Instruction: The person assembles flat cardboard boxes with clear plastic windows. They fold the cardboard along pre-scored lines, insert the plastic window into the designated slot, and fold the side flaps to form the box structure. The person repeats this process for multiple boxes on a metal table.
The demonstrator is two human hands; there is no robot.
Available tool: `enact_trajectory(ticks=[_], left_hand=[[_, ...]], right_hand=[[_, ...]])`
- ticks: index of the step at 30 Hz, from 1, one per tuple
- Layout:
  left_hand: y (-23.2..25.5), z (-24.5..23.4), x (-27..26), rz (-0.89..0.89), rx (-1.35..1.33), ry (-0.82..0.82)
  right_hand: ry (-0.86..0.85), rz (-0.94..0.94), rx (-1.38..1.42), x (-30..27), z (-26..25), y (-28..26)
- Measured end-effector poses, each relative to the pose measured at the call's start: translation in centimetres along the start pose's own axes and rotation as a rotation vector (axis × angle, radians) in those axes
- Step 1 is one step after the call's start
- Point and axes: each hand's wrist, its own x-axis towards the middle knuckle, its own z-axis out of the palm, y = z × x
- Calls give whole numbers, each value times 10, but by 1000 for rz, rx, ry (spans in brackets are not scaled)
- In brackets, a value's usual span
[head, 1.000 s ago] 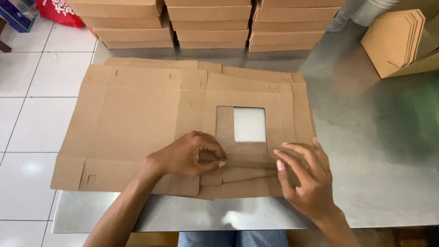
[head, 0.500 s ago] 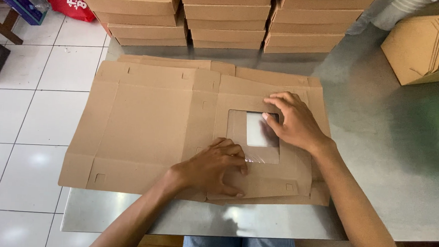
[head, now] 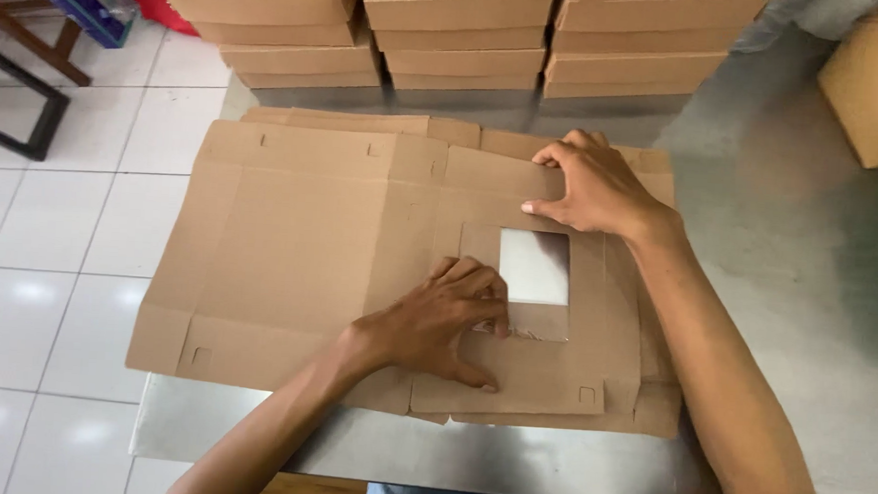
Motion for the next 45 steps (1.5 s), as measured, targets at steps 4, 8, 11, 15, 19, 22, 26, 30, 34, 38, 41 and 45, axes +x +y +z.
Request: enact_trajectory(ticks=[4, 8, 11, 15, 19, 22, 26, 30, 34, 38, 41, 45], left_hand=[[-3, -21, 32, -155, 160, -99], [1, -36, 59, -300, 170, -96], [-7, -38, 75, -372, 192, -2], [-15, -18, 78, -346, 515, 52], [-16, -3, 74, -318, 710, 121], [-20, 16, 69, -308, 724, 105], [-21, 35, 67, -303, 908, 165], [-35, 37, 74, -216, 917, 231], [-56, 36, 84, -189, 697, 224], [-45, 0, 80, -155, 567, 181], [-58, -14, 79, -201, 551, 155], [-70, -19, 74, -184, 549, 282]], right_hand=[[11, 29, 25, 0, -5, -6], [1, 5, 27, 2, 1, -3], [-6, -21, 11, 8, 7, -1], [-22, -71, 29, 13, 28, 18], [-70, -125, -8, -5, -8, 5], [-253, -81, 146, -32, -65, -24], [-204, -42, 33, -32, -72, 16], [-378, 261, 65, -37, -80, -5], [-446, 159, 104, -26, -52, 1], [-464, 70, 48, -23, -37, -8], [-356, 32, -11, -24, -44, -20], [-207, -11, -105, -22, -36, -22]])
